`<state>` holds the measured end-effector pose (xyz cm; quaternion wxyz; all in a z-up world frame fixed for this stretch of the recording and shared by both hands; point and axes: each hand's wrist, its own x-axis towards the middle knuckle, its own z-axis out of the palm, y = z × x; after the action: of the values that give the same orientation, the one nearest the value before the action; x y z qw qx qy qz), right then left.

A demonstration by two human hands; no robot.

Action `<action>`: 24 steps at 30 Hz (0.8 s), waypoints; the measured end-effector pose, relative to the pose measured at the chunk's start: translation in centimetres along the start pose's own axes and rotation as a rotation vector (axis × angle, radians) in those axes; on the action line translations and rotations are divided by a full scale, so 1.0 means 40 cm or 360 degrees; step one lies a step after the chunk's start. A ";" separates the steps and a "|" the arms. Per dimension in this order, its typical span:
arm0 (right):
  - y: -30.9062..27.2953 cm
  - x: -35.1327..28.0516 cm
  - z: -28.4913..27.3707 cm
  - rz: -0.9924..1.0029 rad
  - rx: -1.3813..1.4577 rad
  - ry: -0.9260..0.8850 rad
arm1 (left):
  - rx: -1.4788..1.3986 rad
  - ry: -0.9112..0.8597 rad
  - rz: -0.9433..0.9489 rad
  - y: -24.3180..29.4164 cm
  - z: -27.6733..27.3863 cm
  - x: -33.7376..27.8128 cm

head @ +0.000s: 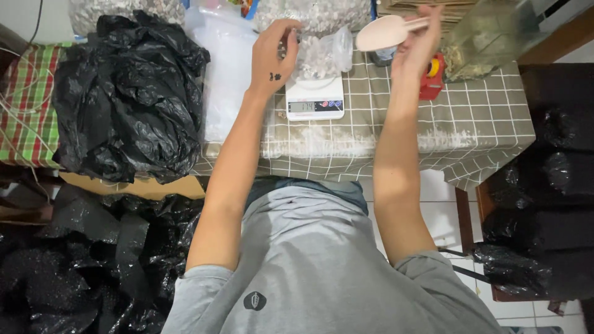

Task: Scooping white gravel from a bulk bag into a smaller bag on a digital scale for weighing

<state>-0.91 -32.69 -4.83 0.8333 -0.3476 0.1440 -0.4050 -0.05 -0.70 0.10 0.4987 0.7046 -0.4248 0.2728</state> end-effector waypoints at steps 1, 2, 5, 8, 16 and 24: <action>0.011 -0.003 0.004 0.0067 -0.0003 -0.0127 | -0.0002 -0.0047 -0.0041 0.001 0.000 -0.002; 0.009 -0.020 0.016 0.0065 0.0002 -0.0125 | -0.0001 -0.0050 -0.0036 0.006 -0.001 0.000; 0.003 -0.079 0.052 0.0084 -0.0188 -0.0393 | -0.0055 -0.0142 -0.0024 0.017 -0.003 -0.001; -0.010 -0.134 0.096 -0.0073 -0.0358 -0.0700 | -0.0150 -0.0242 -0.0004 0.015 -0.002 0.001; -0.014 -0.204 0.145 -0.0687 -0.0469 -0.0787 | 0.0063 -0.0733 -0.0202 0.042 -0.020 0.000; -0.044 -0.242 0.167 -0.0784 -0.0735 -0.0901 | 0.0118 -0.0673 -0.0172 0.016 -0.003 -0.016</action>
<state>-4.53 -22.86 0.77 0.6188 -0.6461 -0.0904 -0.4375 -0.90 -0.47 -0.06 0.3861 0.7857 -0.4711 0.1074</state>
